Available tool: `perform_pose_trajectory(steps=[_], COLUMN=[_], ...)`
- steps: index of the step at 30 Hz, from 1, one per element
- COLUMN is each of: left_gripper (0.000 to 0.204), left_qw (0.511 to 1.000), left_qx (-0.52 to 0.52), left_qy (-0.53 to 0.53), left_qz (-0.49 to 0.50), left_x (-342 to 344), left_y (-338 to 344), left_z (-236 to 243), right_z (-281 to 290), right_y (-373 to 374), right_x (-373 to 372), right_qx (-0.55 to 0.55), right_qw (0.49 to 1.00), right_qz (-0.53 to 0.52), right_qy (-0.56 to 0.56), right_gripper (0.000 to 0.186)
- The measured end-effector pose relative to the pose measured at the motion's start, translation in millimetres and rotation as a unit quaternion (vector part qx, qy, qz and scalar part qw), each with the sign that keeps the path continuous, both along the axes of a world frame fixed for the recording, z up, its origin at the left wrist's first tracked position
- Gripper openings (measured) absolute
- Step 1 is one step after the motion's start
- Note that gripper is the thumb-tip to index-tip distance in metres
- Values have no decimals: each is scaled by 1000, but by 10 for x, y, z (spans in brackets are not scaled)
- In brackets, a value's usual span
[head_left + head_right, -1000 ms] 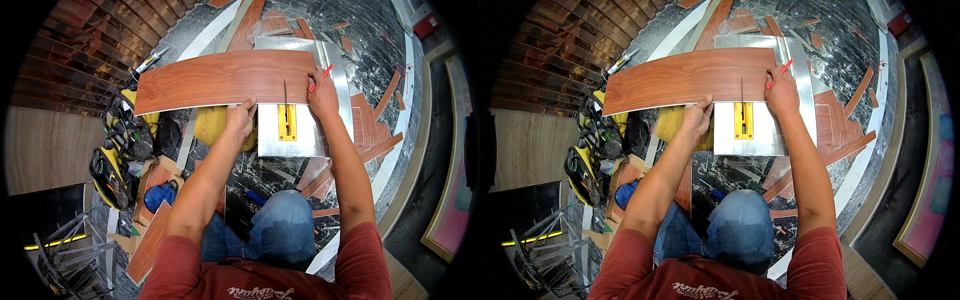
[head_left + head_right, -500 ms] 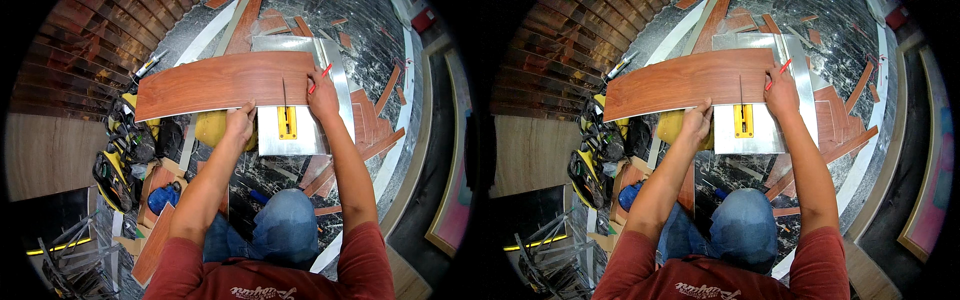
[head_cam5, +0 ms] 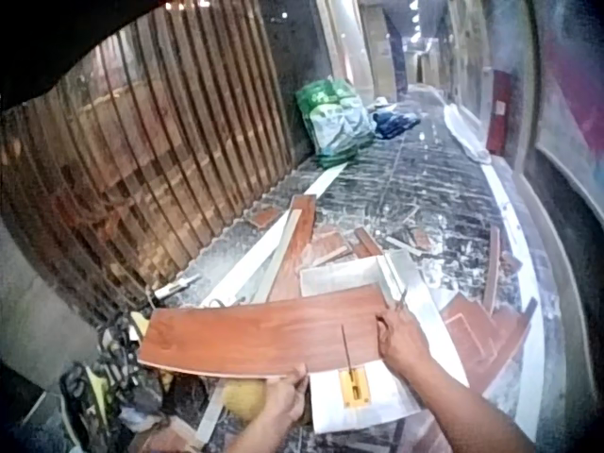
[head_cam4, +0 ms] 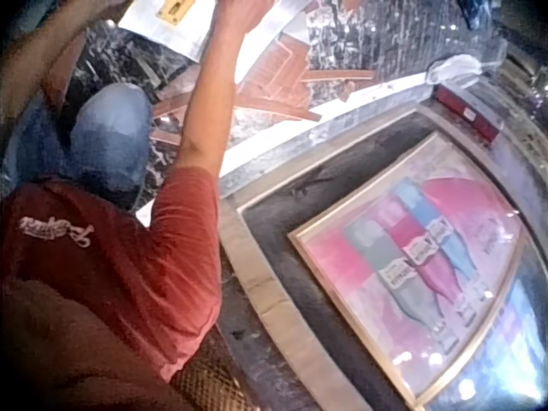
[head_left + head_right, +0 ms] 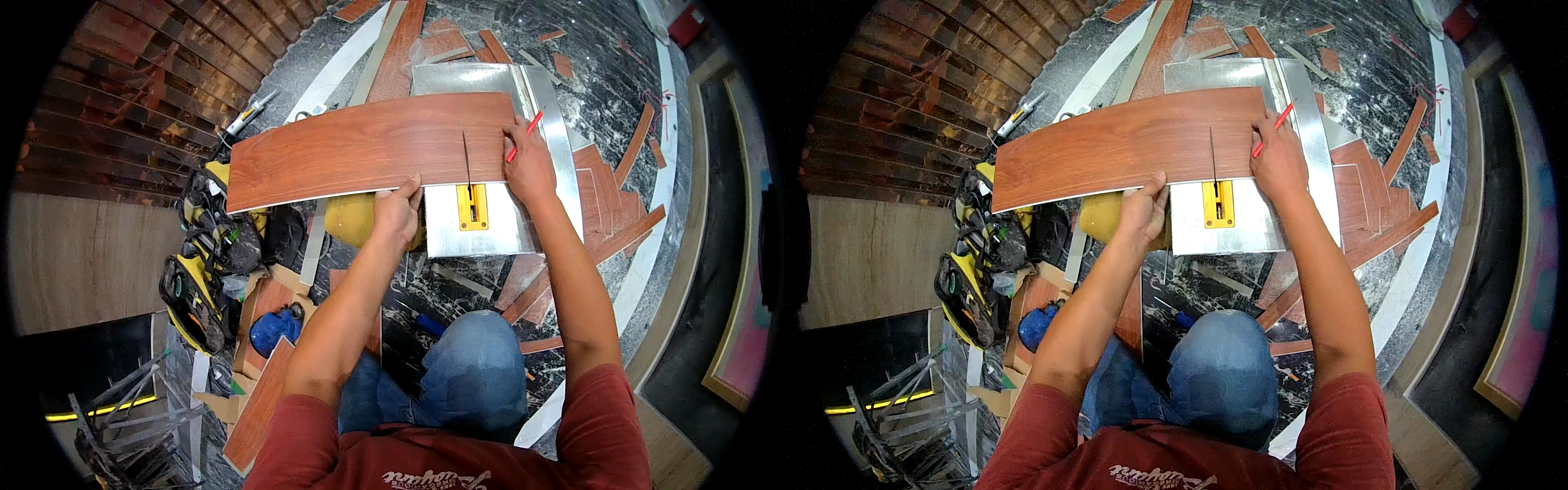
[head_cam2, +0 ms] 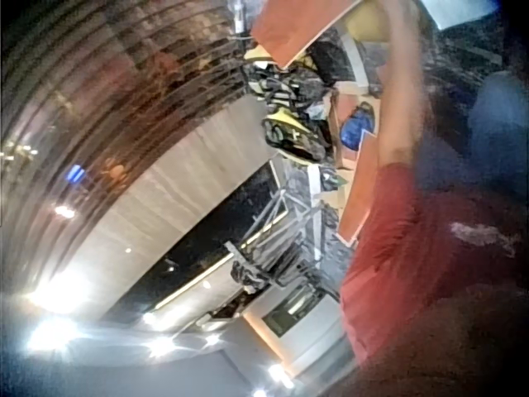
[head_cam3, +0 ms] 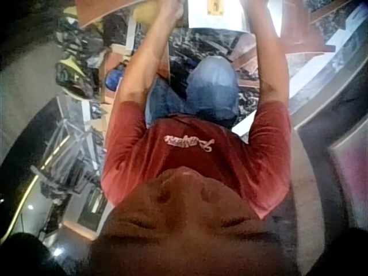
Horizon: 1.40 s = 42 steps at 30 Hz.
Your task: The person uses a table saw to cut a long piece of wood flooring. They then use a pencil to mark measurements on the cut pieces and a utility knife to score the surface of the wood.
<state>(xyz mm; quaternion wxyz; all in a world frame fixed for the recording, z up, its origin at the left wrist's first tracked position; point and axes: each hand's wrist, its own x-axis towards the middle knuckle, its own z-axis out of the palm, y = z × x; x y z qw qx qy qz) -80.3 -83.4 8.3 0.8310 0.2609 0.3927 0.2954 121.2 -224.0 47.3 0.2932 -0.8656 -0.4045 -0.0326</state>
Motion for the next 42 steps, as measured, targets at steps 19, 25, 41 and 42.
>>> perform_pose_trajectory(steps=[19, 25, 41, 42], left_gripper=[37, 36, 41, 42], left_qw=[1000, 1000, 1000, 1000], left_qx=[-7, -8, -14, -15], left_qy=[10, 13, 1, 1], left_qz=[-10, -18, -17, -12], left_x=[-121, -169, -276, -278], left_y=[-97, -116, -234, -246], left_z=[-24, -61, -53, -29], right_z=[-14, -68, -14, -12], right_y=[-103, -129, -225, -234], right_x=[-124, -130, -257, -264], right_qx=[33, 48, 22, 20], right_qw=[999, 998, 999, 999], right_qz=[6, 13, -2, -3], right_qy=[-17, -25, -41, -42], right_gripper=[24, 22, 24, 23])
